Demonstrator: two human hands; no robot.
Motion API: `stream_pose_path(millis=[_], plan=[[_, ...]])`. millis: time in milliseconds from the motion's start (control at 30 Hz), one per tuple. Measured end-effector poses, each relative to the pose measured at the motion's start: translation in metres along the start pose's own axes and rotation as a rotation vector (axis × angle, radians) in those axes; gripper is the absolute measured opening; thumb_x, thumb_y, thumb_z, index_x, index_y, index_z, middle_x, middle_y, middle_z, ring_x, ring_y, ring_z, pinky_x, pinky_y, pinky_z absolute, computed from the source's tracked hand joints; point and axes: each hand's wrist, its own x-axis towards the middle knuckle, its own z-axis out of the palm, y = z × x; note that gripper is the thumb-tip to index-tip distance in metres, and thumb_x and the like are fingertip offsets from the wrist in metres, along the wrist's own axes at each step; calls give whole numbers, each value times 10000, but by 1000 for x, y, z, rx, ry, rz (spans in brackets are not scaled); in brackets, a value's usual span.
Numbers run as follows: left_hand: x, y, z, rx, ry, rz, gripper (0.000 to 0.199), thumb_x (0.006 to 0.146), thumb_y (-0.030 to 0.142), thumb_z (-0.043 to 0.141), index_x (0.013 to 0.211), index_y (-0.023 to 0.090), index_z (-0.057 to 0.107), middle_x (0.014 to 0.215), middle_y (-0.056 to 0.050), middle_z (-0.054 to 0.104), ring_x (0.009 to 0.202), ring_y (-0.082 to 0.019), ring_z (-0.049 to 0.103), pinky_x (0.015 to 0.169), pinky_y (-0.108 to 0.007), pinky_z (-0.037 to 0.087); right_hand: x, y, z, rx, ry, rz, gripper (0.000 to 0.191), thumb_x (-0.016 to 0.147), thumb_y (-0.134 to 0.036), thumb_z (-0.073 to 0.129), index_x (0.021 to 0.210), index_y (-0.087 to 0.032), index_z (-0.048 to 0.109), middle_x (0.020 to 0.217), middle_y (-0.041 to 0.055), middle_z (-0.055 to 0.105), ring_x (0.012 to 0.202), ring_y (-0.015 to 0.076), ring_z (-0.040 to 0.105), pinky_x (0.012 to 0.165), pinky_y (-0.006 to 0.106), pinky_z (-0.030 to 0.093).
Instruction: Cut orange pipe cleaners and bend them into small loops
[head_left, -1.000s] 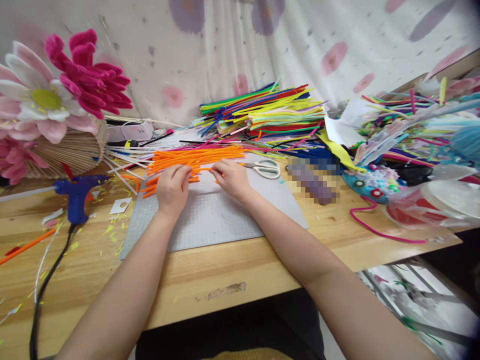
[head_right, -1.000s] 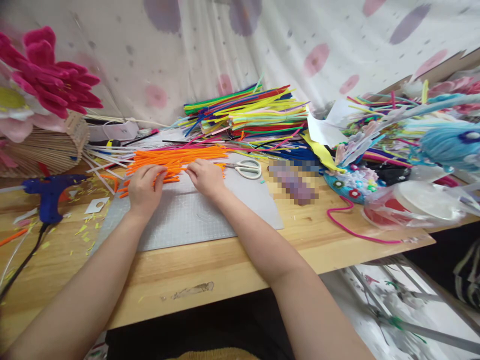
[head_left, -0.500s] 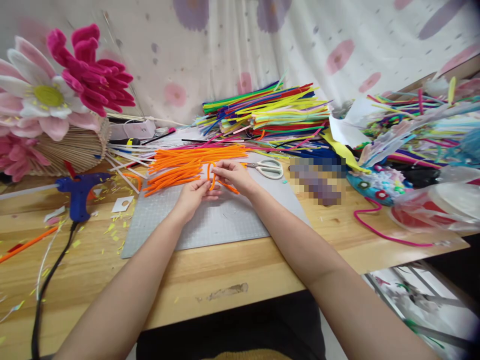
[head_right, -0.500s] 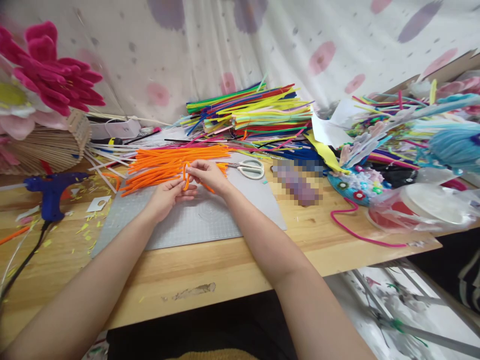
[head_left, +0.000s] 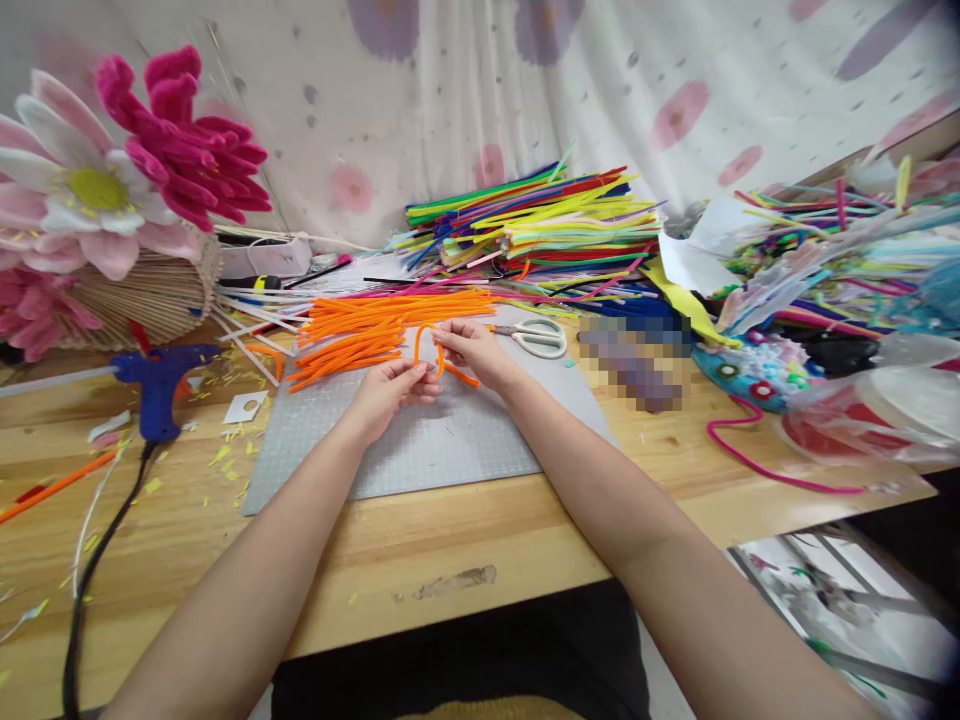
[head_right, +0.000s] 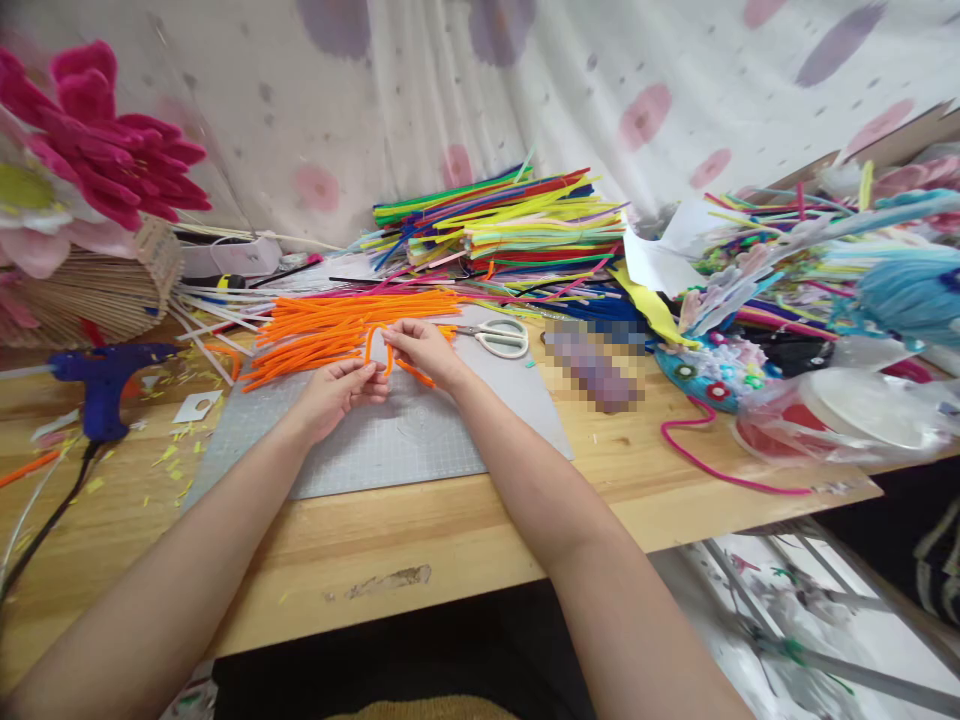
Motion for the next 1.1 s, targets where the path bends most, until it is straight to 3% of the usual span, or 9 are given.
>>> stream_pose_path(millis=[233,400,533,733,933,1100], plan=[[0,-4,6,201,105,144,366,535,414,736,720,127,602,592,-3,621,508,-127,599,544,-269,517,1,1,2,-44,29,28,302,649,-393,654,642,-162,459,498,-63,502,420,29,403,405,163,259],[1,-9,3,486,204,370,248,653,385,647,738,153,624,656,-22,652,556,-127,605,560,-245,481,3,4,2,-5,68,33,292,669,-386,636,648,-167,444,520,-52,536,432,31,422,425,159,293],[-1,-8,1,777,262,554,180,731,345,572,724,174,627,681,-9,645,591,-108,577,557,-215,439,1,3,2,61,20,40,299,656,-375,648,647,-168,433,533,-52,538,418,28,408,404,160,269],[-2,-5,2,767,210,649,167,777,323,526,721,172,572,691,6,593,597,-87,521,527,-188,407,-3,1,3,76,-168,104,270,641,-347,669,676,-156,482,526,-63,495,406,22,361,378,157,217],[-1,-3,2,830,210,784,111,785,268,512,750,177,565,733,-5,561,651,-92,504,542,-184,412,-2,3,9,133,-80,67,262,633,-316,659,642,-164,446,516,-73,465,431,22,376,414,156,255],[1,-5,0,806,215,774,72,766,225,523,754,173,572,747,-6,574,642,-85,517,543,-181,436,-1,6,11,153,-53,93,213,643,-265,629,649,-171,438,488,-82,452,407,25,360,390,156,237]])
